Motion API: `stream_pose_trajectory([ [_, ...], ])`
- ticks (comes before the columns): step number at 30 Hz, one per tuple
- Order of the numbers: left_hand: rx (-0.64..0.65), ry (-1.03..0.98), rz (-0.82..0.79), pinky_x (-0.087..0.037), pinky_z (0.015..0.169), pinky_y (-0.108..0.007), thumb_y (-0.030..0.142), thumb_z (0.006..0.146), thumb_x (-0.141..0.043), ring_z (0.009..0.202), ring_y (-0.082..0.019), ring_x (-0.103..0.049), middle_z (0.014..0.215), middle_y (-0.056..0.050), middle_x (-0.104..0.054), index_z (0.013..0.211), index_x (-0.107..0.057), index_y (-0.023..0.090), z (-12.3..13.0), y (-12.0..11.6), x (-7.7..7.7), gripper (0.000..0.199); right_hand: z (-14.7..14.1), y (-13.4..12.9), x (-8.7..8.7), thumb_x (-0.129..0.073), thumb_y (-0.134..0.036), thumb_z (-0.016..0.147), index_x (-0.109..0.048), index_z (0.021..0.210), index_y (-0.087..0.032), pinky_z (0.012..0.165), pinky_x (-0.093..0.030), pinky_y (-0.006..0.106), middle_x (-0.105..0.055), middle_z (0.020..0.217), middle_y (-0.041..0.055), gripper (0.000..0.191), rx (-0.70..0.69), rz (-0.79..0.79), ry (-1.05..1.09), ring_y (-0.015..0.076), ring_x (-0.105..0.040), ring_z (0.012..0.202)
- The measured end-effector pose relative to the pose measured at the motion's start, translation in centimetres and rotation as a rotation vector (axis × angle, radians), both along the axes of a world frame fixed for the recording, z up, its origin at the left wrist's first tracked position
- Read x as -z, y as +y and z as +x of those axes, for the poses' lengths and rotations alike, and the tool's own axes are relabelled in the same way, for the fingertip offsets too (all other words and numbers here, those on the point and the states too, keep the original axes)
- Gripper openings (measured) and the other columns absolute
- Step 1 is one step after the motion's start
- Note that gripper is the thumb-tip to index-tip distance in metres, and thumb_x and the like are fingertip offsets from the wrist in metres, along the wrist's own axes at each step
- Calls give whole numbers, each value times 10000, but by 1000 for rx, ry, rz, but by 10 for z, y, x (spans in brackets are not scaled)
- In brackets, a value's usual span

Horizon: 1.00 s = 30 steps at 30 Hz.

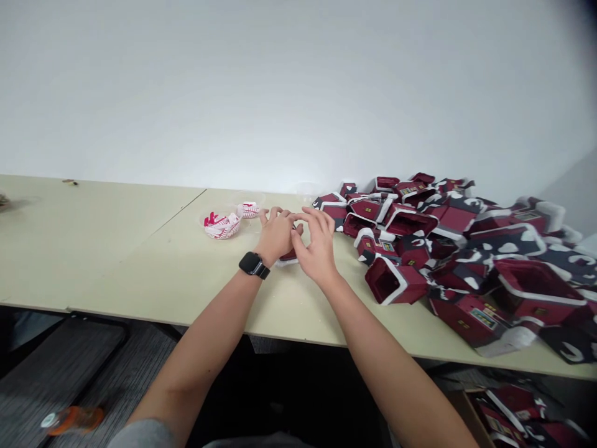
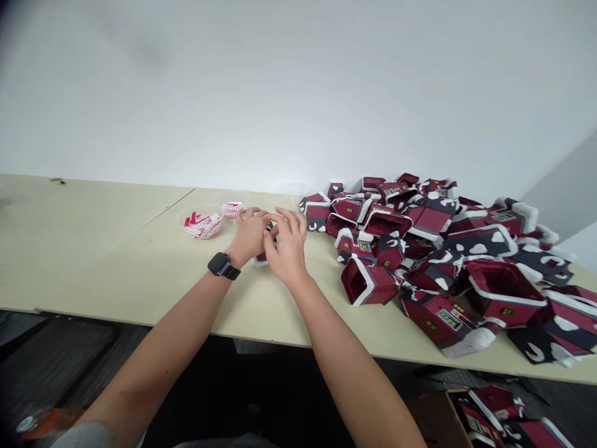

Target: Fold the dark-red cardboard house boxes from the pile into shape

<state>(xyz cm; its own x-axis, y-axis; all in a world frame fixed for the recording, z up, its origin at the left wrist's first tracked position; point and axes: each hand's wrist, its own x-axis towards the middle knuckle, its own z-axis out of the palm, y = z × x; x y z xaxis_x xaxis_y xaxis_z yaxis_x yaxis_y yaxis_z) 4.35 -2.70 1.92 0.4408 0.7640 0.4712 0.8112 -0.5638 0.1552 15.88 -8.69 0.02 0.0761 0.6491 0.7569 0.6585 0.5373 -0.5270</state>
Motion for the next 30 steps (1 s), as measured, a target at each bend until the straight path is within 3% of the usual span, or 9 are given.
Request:
stream_pose_trajectory([
  [5,-35,-12,-44,-239,1147,-605,348,999,-481,1305,-365,-486,1271,-140,-708,1171,-729,227,5,2,-3,326,-5,-1,3,-741,-477,859,-592,1351,-304,1214,-316,596,-511,1548,102,543,-37,-83,-35,359,-351,1481],
  [7,-24,-14,-38,-236,1147,-603,352,1002,-483,1309,-364,-488,1275,-139,-710,1167,-732,228,4,1,-3,323,-3,4,5,-717,-456,879,-594,1347,-297,1215,-307,594,-513,1547,109,510,-25,-83,-22,351,-350,1489],
  [11,-1,-75,14,-230,1151,-589,336,1018,-469,1324,-338,-494,1263,-118,-733,1127,-733,233,2,1,-1,303,10,15,8,-570,-353,956,-626,1211,-254,1215,-292,577,-632,1366,120,279,98,-29,135,303,-487,1386],
  [16,-2,-76,4,-232,1149,-578,357,1011,-492,1320,-332,-502,1277,-101,-736,1139,-727,248,3,2,1,289,5,11,6,-716,-466,864,-609,1250,-272,1183,-352,544,-618,1403,110,445,45,-42,114,320,-473,1391],
  [20,9,-77,6,-239,1146,-573,343,1015,-483,1321,-329,-505,1290,-102,-730,1137,-725,245,4,2,0,289,3,13,9,-602,-301,904,-629,1213,-261,1192,-345,531,-657,1358,99,312,25,-33,94,291,-513,1358],
  [23,10,-91,0,-250,1140,-557,335,1010,-499,1302,-317,-525,1261,-99,-745,1115,-726,243,5,1,-1,266,13,23,15,-516,-163,836,-641,1149,-248,1172,-368,528,-699,1265,84,348,71,-56,206,271,-584,1256],
  [27,32,-86,-1,-272,1120,-542,315,1013,-483,1252,-309,-559,1238,-111,-748,1122,-723,227,4,2,0,278,16,28,18,-591,-276,828,-663,1075,-243,1096,-445,503,-720,1212,77,259,44,-171,400,288,-604,1198],
  [30,61,-57,1,-306,1086,-521,299,1012,-464,1194,-301,-580,1191,-118,-748,1087,-722,208,3,5,2,284,9,22,13,-676,-418,848,-677,1090,-247,1106,-436,487,-722,1228,70,297,-9,-196,403,295,-583,1245],
])
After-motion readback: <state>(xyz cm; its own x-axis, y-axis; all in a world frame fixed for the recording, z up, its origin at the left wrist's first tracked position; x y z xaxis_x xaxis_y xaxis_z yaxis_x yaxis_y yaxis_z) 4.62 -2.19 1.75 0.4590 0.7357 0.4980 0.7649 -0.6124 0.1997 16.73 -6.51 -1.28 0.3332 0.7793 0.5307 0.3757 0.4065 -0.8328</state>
